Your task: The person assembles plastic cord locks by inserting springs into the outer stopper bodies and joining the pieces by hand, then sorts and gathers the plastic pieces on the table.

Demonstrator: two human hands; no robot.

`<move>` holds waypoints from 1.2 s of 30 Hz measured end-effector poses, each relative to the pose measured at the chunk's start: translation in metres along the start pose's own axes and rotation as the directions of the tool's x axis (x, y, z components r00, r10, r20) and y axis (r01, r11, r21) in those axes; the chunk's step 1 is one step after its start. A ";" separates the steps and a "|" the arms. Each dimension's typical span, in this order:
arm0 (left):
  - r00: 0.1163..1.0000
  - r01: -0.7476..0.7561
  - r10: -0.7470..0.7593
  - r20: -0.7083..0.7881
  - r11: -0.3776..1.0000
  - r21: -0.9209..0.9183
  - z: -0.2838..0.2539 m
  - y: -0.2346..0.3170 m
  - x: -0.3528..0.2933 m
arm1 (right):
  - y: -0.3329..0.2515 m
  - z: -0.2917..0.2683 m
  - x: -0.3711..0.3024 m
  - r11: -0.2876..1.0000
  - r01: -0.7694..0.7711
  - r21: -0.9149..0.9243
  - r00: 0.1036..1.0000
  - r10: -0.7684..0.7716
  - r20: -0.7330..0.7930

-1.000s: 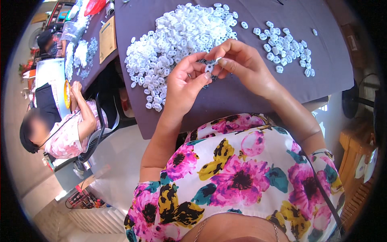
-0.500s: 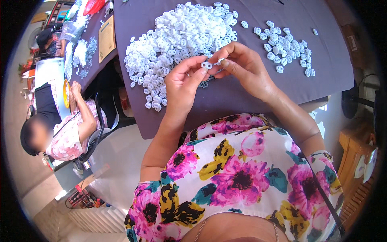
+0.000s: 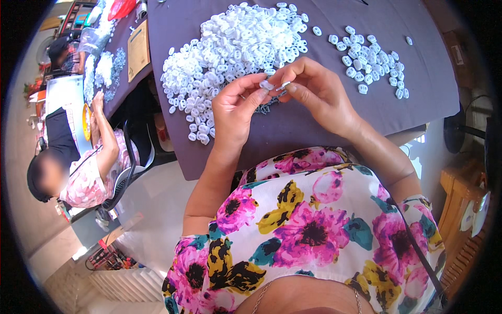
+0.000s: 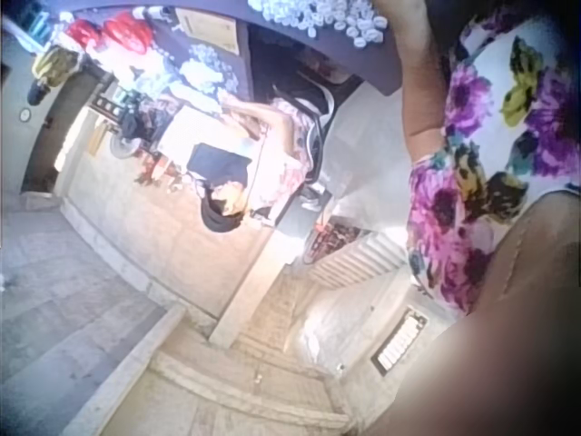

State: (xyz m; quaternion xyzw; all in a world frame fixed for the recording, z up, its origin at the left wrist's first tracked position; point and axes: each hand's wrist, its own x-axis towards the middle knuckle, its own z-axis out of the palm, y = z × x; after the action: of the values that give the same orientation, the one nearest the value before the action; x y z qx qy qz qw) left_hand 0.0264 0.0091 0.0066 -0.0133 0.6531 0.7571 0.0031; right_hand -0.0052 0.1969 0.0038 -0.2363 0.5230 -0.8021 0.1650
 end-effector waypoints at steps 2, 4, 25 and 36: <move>1.000 0.007 -0.007 0.006 1.000 -0.025 0.000 0.000 0.000 | -0.001 0.001 -0.002 1.000 0.015 -0.025 1.000 -0.015 0.004; 1.000 -0.002 0.003 0.021 1.000 -0.029 -0.001 0.000 0.000 | -0.001 0.002 -0.003 0.998 0.030 -0.050 1.000 -0.030 0.009; 0.992 -0.110 0.117 -0.041 0.983 0.146 0.006 0.003 -0.004 | 0.004 -0.001 0.002 0.989 -0.041 0.142 0.999 0.046 -0.030; 0.997 -0.070 0.064 0.048 0.988 0.135 0.010 0.006 -0.005 | 0.019 -0.006 0.003 0.947 -0.132 0.294 0.982 0.166 -0.091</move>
State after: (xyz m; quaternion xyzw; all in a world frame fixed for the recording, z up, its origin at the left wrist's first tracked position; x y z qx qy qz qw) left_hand 0.0306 0.0183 0.0146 0.0252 0.7034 0.7103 -0.0071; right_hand -0.0109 0.1926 -0.0155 -0.1232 0.4265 -0.8668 0.2273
